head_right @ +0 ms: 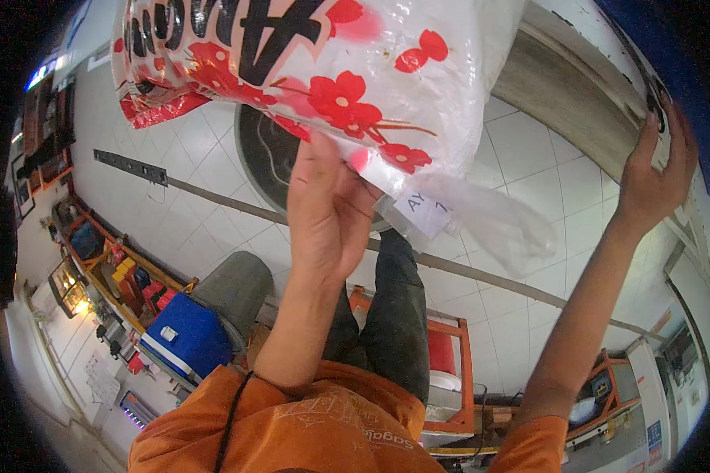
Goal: Open a large bag of rice and pour it into a storage container.
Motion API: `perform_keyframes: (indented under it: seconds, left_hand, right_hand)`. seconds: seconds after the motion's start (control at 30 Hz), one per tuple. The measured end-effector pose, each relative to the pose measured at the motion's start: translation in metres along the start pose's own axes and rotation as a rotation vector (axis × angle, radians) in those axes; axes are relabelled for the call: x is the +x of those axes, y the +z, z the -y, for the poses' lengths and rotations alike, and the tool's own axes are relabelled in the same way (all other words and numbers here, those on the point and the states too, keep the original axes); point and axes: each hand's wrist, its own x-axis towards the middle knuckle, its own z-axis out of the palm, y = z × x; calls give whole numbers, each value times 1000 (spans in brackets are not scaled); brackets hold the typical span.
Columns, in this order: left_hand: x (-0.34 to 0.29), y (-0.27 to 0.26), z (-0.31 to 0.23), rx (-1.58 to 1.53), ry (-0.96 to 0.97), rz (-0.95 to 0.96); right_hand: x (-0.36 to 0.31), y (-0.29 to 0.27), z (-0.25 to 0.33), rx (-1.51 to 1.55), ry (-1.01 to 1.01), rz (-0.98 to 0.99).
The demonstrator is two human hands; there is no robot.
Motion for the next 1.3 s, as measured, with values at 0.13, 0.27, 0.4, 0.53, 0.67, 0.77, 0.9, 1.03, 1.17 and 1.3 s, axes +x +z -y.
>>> perform_keyframes:
  seconds: [0.13,0.27,0.4,0.53,0.67,0.77,0.9,1.03,1.17,1.3]
  left_hand:
    - [3,-9,-14,198,67,44]
    - [1,-8,-15,337,234,32]
    - [3,-2,-14,426,234,-45]
    - [-3,-4,-8,399,142,-36]
    - [-13,-16,4,456,-30,69]
    - [-21,0,0,455,-126,121]
    - [-19,1,-2,407,-182,100]
    - [-16,-3,-5,435,-230,122]
    - [-15,14,-4,368,-254,29]
    - [-17,4,3,475,-182,106]
  right_hand:
    - [-28,-45,109,580,670,173]
    - [-54,-68,178,1187,697,68]
    - [-44,-69,190,887,479,127]
    - [-42,-66,191,922,296,171]
    - [-61,-81,212,935,246,229]
    - [-66,-96,219,928,384,301]
    - [-75,-99,229,748,257,211]
    - [-82,-95,231,711,218,166]
    - [-80,-86,235,1201,424,86]
    - [-94,-96,248,1627,837,-109]
